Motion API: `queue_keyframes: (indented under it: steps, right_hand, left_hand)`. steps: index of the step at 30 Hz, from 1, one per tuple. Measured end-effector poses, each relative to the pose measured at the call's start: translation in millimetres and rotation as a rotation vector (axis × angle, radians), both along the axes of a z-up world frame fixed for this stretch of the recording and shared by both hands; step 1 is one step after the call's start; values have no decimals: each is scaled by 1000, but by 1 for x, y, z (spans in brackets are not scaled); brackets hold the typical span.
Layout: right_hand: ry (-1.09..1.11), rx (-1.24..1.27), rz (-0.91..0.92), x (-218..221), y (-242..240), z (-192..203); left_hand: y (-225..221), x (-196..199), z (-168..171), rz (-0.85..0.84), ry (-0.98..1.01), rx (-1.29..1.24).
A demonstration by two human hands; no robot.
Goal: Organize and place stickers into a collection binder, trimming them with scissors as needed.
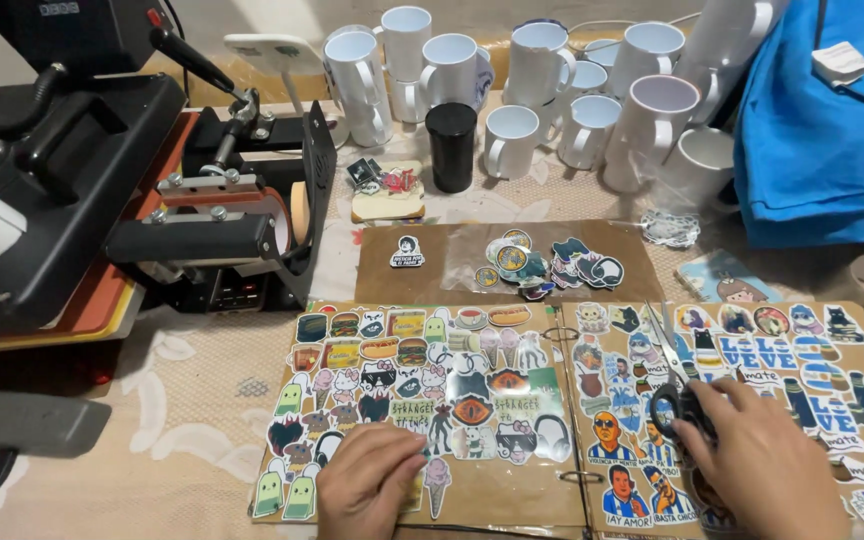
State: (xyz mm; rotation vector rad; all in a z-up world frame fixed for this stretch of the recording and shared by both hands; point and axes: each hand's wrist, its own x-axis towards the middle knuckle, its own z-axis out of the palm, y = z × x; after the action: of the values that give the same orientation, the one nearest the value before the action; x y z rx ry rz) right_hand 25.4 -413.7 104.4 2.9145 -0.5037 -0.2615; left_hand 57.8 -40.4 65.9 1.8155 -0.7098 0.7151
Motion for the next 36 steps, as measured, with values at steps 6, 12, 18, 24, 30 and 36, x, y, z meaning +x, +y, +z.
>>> queue_keyframes:
  steps: [6, 12, 18, 24, 30, 36]
  right_hand:
    - [-81, 47, -9, 2, 0, -8]
    - [-116, -94, 65, 25, -2, -19]
    - [-106, -75, 28, 33, 0, -22]
    - [-319, 69, -51, 16, 21, 16]
    - [-446, 1346, -390, -21, 70, 43]
    - [-381, 1523, 35, -25, 114, 20]
  left_hand:
    - [-8, -23, 10, -62, 64, -126]
    - [-7, -39, 2, -88, 300, -221]
    - [-12, -40, 9, -156, 552, -347]
    - [-20, -37, 21, -153, 675, -407]
    - [-31, -41, 35, -261, 585, -182]
    - [-37, -42, 44, -333, 593, -137]
